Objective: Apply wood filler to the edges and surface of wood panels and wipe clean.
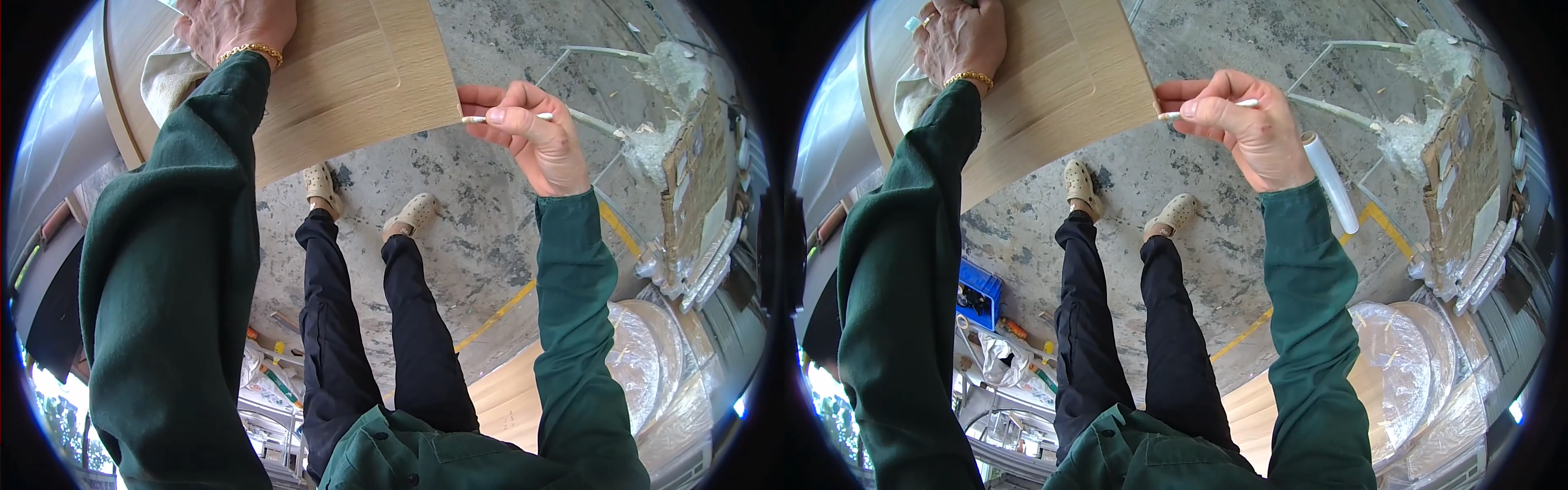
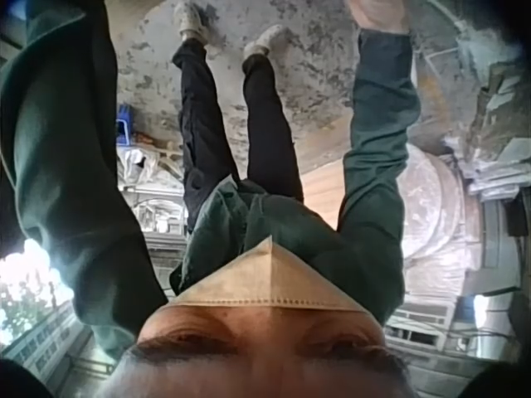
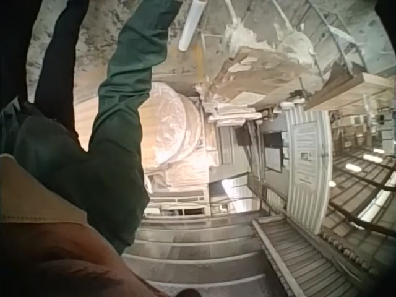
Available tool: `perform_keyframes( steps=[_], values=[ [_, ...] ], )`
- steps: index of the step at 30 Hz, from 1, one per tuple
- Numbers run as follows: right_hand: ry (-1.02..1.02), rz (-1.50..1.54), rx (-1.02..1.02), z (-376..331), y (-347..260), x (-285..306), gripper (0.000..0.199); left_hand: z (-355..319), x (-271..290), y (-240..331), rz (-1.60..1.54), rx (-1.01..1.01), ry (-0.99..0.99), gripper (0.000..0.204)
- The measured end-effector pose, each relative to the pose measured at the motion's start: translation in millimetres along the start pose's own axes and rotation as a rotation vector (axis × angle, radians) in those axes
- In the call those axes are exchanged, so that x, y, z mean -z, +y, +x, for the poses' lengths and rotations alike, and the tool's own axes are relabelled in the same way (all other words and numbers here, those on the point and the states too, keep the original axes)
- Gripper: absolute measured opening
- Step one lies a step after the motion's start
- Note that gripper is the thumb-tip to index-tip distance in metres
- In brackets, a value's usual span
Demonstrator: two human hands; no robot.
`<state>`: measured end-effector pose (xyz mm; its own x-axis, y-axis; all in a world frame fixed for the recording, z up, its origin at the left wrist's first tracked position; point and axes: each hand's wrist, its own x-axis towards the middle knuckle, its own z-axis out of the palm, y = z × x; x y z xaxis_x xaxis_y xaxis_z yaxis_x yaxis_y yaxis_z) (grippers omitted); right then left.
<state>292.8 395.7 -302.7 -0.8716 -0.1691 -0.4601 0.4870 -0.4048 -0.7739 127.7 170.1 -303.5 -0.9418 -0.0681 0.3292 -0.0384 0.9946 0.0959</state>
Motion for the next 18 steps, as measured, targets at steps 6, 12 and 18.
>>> perform_keyframes(
  steps=[6,12,18],
  values=[
    [0.007,-0.010,0.016,-4,-2,-1,0.007,0,1,2,-0.011,0.001,-0.014,0.041],
    [0.027,-0.009,0.024,-3,2,-5,0.006,0,0,-1,-0.004,-0.004,-0.004,0.040],
    [0.063,-0.039,0.040,-7,-1,-10,0.005,1,2,-1,-0.013,-0.008,-0.026,0.038]
  ],
)
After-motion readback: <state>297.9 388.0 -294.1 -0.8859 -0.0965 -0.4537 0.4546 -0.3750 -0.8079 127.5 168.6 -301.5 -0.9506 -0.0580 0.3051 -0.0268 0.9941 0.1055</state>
